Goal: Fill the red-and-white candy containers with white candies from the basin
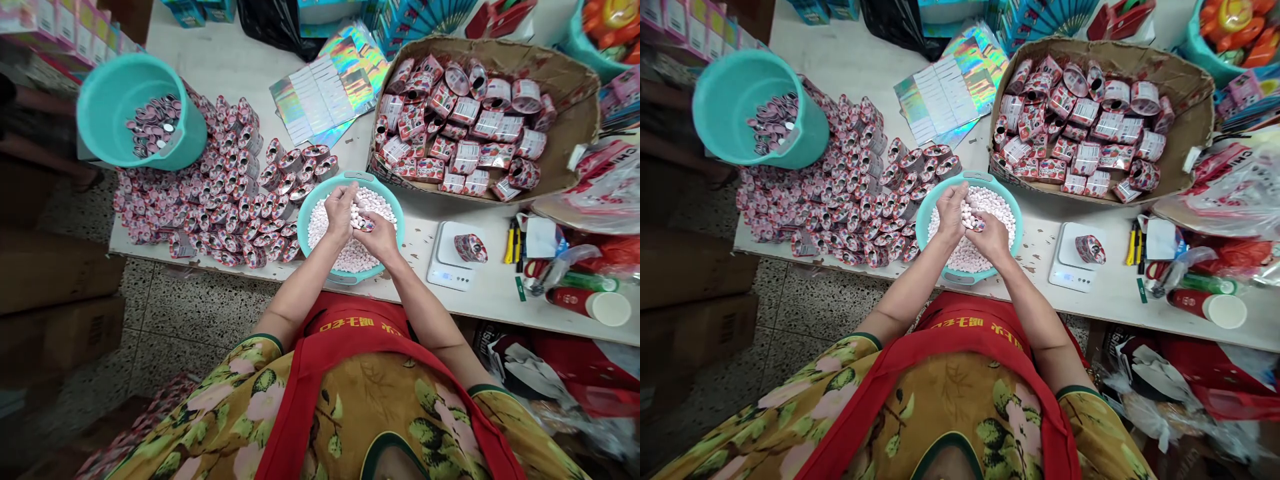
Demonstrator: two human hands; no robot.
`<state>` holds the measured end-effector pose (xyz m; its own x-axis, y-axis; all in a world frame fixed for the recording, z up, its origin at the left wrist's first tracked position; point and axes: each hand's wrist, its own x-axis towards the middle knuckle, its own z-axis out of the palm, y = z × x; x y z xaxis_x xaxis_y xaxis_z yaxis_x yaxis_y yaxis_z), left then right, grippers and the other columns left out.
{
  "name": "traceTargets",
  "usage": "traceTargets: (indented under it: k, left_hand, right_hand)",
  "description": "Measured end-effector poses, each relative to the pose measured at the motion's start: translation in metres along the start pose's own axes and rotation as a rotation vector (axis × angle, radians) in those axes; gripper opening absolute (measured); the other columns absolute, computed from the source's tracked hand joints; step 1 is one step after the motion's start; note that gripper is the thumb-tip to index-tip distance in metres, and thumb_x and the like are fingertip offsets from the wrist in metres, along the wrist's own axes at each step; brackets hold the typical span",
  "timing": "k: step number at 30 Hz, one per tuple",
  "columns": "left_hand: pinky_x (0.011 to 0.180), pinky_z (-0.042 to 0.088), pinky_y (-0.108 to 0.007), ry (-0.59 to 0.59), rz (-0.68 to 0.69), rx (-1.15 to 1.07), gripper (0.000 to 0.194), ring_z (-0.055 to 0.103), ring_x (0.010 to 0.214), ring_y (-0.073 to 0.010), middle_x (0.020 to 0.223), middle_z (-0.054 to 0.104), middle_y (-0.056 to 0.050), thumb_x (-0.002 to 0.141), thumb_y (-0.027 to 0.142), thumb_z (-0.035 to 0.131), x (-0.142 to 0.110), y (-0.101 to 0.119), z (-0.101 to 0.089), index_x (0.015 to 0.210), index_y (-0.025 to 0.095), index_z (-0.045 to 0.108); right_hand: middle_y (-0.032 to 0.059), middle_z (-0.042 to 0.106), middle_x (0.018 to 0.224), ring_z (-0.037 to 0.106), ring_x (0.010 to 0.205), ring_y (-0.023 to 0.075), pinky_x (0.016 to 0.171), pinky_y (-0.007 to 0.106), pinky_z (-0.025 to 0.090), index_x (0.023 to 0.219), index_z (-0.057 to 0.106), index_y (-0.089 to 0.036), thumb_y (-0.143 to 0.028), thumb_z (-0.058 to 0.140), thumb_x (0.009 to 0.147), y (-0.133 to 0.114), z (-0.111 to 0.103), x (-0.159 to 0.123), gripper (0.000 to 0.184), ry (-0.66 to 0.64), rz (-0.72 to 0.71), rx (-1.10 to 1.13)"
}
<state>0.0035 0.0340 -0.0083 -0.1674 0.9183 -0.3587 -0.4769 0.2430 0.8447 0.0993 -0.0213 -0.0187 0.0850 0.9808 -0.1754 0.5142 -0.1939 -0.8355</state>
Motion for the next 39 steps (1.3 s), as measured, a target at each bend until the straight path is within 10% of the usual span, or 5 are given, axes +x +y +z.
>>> traceTargets:
  k: [39]
  left_hand:
    - [0.041, 0.032, -0.018, -0.281, -0.126, 0.142, 0.028, 0.045, 0.042, -0.0051, 0.051, 0.045, 0.007, 0.091, 0.044, 0.067, -0.025, 0.021, 0.025, 0.081, 0.019, 0.060]
  right_hand:
    - [0.0014, 0.069, 0.093, 0.062, 0.086, 0.0184, 0.085, 0.032, 0.051, 0.092, 0.068, -0.020, -0.034, 0.075, 0.067, 0.018, -0.013, -0.016, 0.030, 0.122, -0.074, 0.367]
